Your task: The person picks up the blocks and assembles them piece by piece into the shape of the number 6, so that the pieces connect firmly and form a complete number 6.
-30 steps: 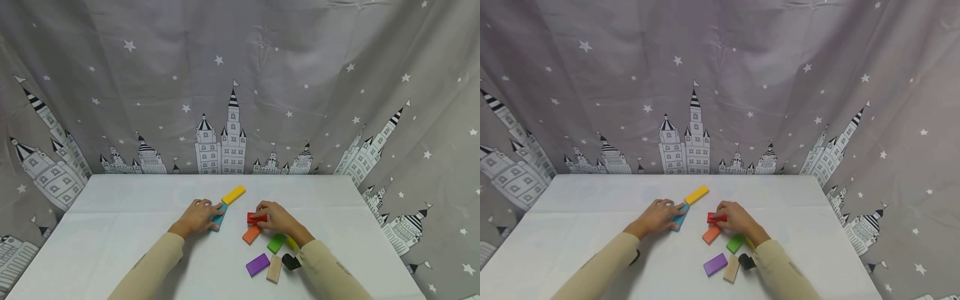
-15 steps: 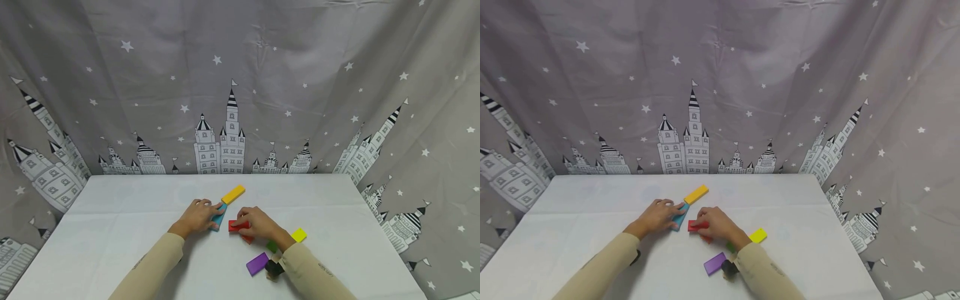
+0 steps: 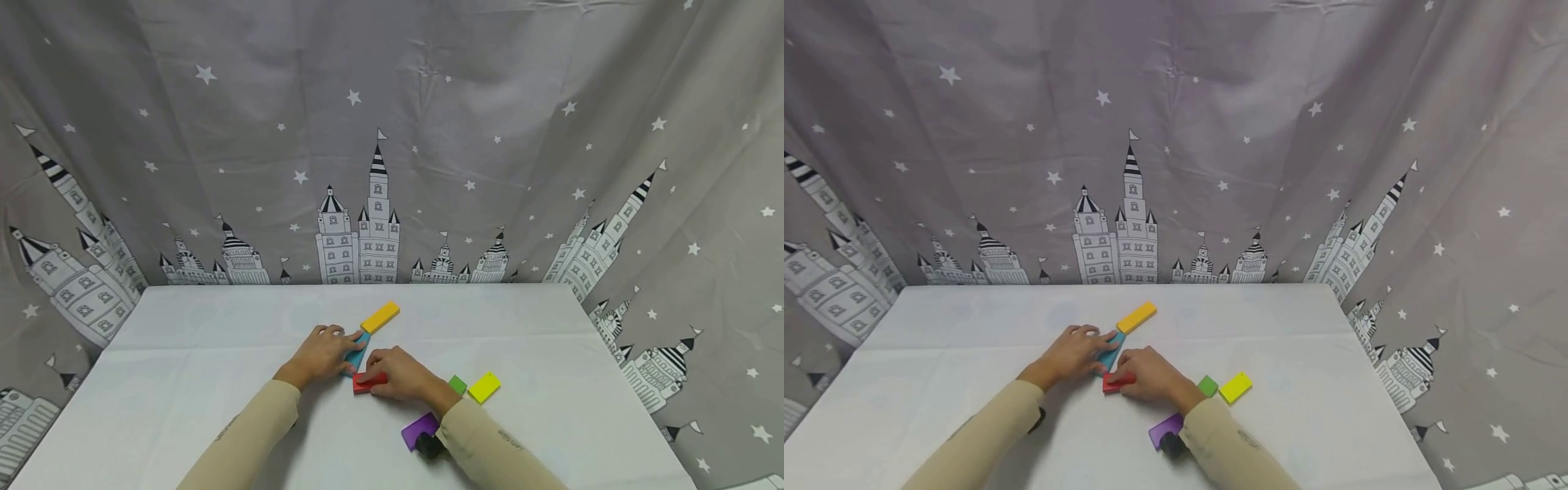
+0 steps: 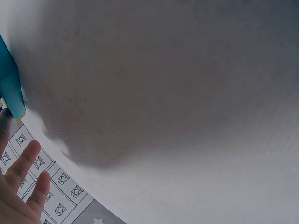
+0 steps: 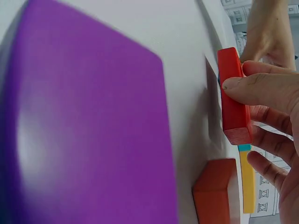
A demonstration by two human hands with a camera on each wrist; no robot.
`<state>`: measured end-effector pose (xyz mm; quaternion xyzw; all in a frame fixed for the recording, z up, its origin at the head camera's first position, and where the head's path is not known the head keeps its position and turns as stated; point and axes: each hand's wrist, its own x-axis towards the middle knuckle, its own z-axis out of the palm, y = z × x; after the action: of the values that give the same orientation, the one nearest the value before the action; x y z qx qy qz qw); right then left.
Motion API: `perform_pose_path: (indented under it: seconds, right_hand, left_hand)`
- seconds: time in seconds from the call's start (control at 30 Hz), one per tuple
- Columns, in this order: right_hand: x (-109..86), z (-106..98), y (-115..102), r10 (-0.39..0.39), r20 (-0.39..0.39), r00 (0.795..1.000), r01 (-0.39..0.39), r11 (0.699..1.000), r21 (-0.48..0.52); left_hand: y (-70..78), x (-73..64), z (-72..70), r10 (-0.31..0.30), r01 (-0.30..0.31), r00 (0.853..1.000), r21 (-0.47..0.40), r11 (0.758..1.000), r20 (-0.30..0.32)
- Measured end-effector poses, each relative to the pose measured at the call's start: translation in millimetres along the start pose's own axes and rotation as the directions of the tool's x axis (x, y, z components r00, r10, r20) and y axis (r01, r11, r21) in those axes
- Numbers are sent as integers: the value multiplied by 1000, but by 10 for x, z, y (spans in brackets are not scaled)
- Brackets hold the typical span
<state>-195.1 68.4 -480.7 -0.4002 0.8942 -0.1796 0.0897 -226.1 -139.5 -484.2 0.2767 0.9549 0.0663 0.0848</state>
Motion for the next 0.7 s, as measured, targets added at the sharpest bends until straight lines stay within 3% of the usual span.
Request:
perform_pose_path:
  seconds: [0.43,0.7]
  right_hand:
    - [52,46,-55,-26,16,1000,27,999,-21]
    - [70,95,-40,-35,0,999,35,998,-50]
  left_hand:
    - [10,-31,-37,47,-47,998,3,999,-29]
    - [7,-34,-26,37,-37,999,-1,999,-21]
